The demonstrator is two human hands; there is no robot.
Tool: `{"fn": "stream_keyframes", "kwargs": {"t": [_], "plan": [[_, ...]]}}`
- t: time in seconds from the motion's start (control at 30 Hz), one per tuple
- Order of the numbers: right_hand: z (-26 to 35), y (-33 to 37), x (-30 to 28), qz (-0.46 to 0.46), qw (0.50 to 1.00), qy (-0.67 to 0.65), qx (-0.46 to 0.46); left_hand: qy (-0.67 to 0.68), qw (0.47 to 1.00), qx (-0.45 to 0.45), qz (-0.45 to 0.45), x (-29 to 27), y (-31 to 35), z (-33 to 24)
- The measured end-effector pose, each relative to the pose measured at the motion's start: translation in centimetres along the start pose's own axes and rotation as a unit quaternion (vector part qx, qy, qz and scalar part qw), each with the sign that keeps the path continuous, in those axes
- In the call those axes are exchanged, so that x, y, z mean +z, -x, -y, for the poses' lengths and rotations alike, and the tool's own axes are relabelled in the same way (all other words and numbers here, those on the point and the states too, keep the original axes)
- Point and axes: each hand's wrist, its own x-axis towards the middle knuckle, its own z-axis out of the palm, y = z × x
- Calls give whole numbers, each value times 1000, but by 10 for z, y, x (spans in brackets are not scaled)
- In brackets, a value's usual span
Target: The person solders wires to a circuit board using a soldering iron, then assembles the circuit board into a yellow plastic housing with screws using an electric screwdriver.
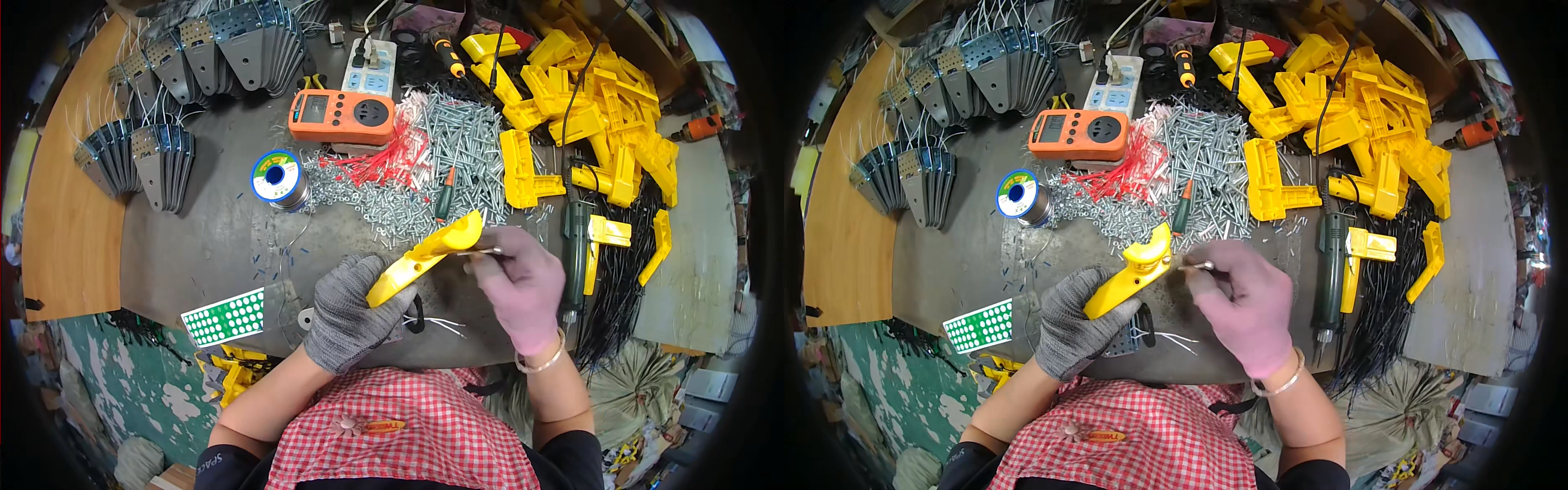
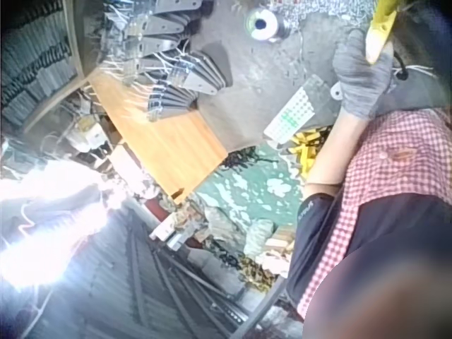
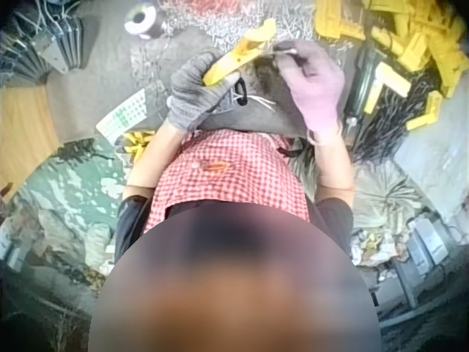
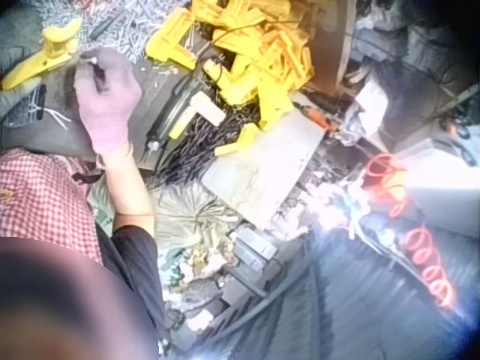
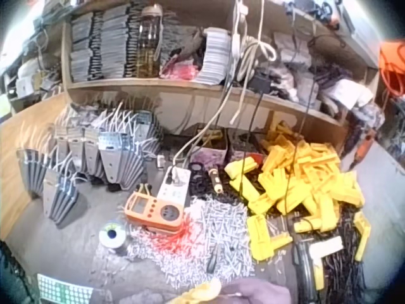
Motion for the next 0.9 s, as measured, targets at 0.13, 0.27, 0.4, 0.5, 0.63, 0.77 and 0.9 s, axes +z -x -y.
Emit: {"fn": "stream_keyframes", "kwargs": {"t": [0.13, 0.27, 0.4, 0.5, 0.63, 0.77, 0.9], "plan": [[4, 2, 6, 44, 987, -125, -92, 45, 999, 7, -6, 5, -3, -6], [10, 5, 17, 32, 969, 132, -207, 11, 1000, -21, 9, 10, 1, -11], [9, 1, 16, 35, 912, 254, -319, -37, 986, 139, -87, 15, 1, -6], [14, 1, 9, 27, 897, 267, -350, -22, 997, 69, 9, -1, -2, -12], [43, 2, -2, 24, 765, 440, -470, 78, 981, 54, 171, -32, -19, -23], [47, -6, -36, 185, 704, 567, -385, 133, 978, 105, 118, -18, -11, -16], [-7, -8, -65, 341, 783, 513, -92, -135, 964, 188, 135, 14, 18, -2]]}}
